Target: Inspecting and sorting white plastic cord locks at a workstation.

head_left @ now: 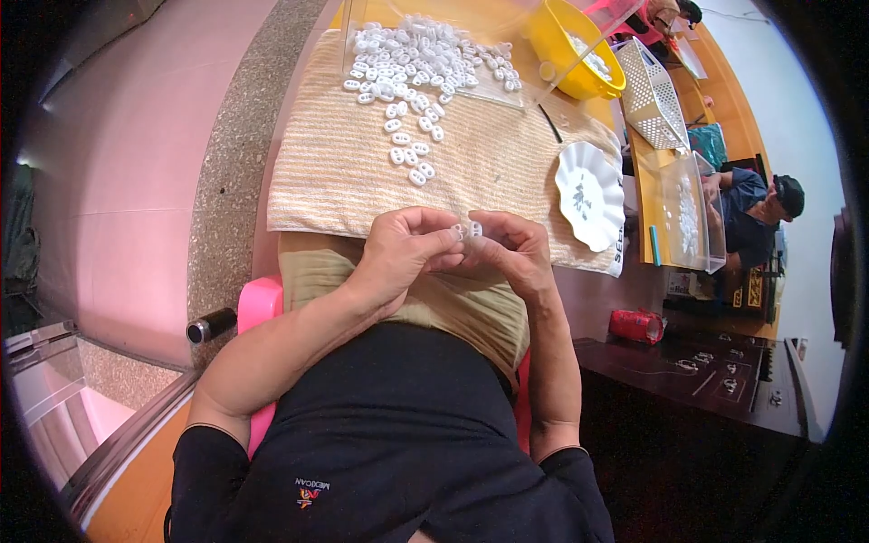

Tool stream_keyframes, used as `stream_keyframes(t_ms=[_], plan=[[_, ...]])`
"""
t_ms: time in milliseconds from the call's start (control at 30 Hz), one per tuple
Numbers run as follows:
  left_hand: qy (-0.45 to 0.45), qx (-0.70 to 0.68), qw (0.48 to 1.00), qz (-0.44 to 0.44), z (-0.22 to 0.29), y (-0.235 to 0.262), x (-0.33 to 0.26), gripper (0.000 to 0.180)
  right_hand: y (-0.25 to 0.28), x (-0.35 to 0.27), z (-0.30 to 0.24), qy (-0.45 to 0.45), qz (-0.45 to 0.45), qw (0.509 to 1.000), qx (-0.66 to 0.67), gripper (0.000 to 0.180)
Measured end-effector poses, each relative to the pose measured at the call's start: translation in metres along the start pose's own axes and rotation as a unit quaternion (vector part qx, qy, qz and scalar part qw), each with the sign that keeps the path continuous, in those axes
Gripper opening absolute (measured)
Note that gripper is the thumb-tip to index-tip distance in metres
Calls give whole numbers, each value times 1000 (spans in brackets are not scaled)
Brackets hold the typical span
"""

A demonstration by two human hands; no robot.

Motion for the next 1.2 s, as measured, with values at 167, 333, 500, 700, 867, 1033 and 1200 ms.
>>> stream_keyframes(t_ms=[167,333,500,700,867,1033,1200], plan=[[0,8,1000,3,1,0,-1,17,1,0,1,0,4,1000,2,32],[-4,6,1000,4,1,1,0,18,0,0,-1,7,3,1000,-9,32],[-3,4,1000,4,0,3,0,17,1,0,1,-4,20,1000,-12,32],[3,4,1000,4,1,2,1,17,1,1,2,-7,21,1000,-16,31],[3,11,1000,8,1,4,1,17,2,2,3,-2,23,1000,-9,31],[14,17,1000,16,1,4,1,17,-1,2,-1,2,32,999,-29,32],[9,19,1000,14,0,5,2,18,2,2,2,5,32,998,-47,32]])
Point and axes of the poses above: each hand's wrist, its own x-axis towards the middle knuckle, its own y-axis out of the back of the hand, z = x × y, the point moved 9 cm from there along x, towards the middle knuckle, and after that the axes turned 14 degrees about x, right-handed, at the moved point
